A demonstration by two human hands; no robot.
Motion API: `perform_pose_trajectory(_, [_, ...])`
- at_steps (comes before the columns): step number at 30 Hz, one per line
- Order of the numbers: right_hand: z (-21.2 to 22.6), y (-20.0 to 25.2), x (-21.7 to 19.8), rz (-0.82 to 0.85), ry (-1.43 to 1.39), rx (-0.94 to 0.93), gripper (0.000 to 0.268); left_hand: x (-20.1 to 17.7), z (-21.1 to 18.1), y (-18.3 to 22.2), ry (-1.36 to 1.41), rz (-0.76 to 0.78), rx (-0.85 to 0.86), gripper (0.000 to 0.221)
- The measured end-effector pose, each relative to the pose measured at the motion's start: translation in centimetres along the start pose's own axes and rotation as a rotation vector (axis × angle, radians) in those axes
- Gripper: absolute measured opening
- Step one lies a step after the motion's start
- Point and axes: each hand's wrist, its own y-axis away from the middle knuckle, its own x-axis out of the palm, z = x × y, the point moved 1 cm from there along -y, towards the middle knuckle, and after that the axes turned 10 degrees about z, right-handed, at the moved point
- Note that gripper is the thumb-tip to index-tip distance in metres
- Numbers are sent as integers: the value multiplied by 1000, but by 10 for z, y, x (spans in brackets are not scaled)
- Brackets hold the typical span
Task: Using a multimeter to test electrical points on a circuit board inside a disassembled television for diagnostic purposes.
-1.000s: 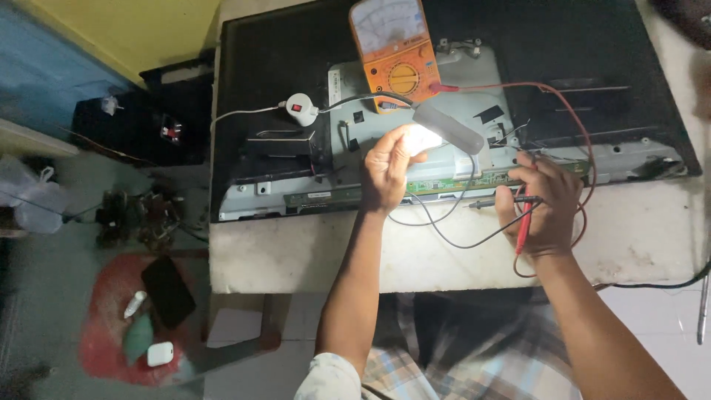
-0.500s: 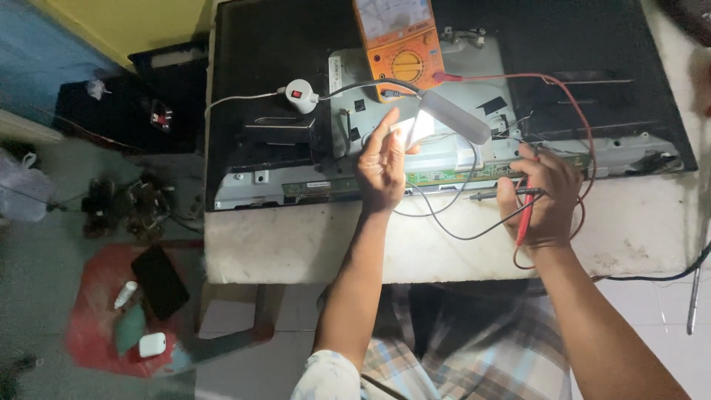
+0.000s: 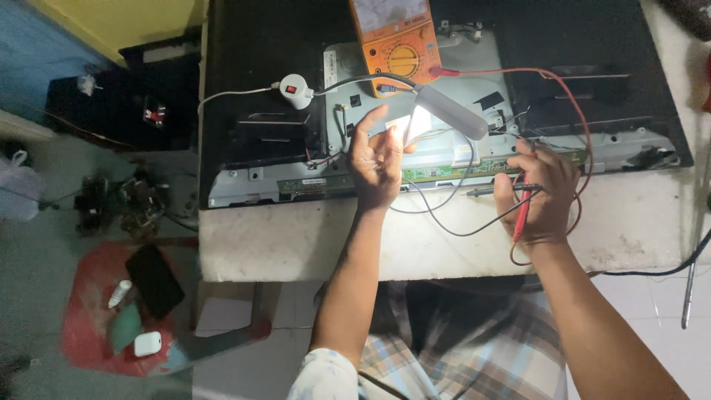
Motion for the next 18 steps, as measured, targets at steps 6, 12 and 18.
perform_pose_trajectory(6, [0, 1, 1, -1, 15, 3, 28, 4, -3, 2, 39, -31, 37, 45])
perform_pose_trajectory(12, [-1, 1, 1, -4, 7, -3, 28, 1, 0, 3, 14, -16, 45, 44])
perform_pose_trajectory(18, [-6, 2, 4, -3, -15, -15, 28, -1, 6, 3, 38, -20, 64, 41])
